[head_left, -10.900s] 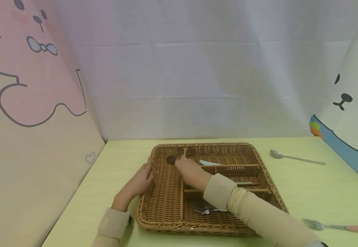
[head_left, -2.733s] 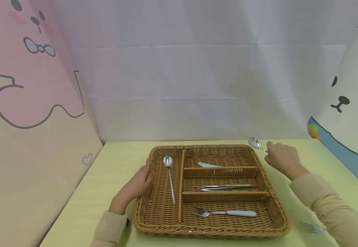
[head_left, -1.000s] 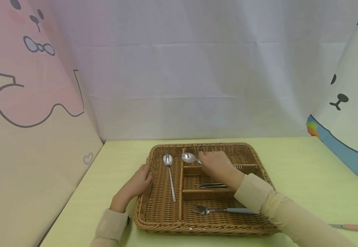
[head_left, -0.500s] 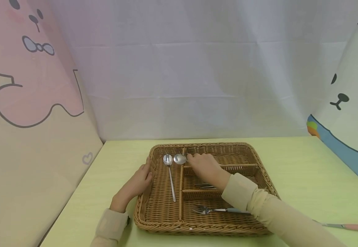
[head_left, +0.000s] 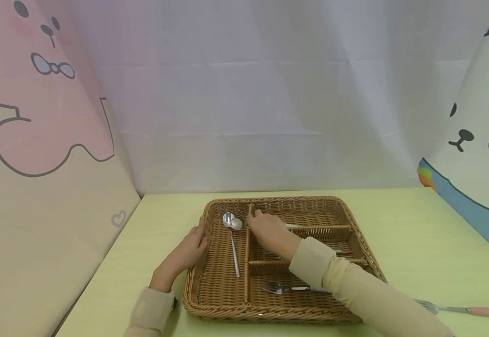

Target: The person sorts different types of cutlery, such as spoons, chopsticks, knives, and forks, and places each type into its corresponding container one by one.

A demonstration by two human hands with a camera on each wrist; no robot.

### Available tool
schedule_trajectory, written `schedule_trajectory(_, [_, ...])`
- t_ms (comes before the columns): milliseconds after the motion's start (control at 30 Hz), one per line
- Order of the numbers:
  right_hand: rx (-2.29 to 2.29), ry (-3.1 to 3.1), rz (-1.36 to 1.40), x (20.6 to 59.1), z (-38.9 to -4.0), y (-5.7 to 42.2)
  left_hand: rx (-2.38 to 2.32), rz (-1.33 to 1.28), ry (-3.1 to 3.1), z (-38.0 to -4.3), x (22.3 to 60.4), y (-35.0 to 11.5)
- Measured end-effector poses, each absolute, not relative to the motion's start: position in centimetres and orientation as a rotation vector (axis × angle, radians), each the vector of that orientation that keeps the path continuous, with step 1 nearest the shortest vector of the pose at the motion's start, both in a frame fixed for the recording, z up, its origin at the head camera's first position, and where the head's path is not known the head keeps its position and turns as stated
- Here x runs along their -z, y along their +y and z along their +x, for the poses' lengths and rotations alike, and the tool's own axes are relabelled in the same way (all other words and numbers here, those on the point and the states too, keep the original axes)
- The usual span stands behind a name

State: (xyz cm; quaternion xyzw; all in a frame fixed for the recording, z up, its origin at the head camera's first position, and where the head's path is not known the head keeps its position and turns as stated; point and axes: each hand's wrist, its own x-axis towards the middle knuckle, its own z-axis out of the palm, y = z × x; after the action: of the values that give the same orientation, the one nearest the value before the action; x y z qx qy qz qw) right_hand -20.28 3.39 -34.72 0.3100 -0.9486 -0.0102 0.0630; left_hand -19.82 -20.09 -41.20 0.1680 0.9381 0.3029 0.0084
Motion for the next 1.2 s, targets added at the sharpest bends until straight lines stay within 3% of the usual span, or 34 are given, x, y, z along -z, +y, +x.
schedule_trajectory(567, [0.112,-2.774,0.961,35.2,-20.4,2.5,-0.934,0.514,2.950,-19.8,41.3,-20.0])
schedule_trajectory(1200, [0.106,-2.691,1.169,35.2,-16.8,0.8,-0.941,0.524,2.944,-19.8,41.2,-20.1])
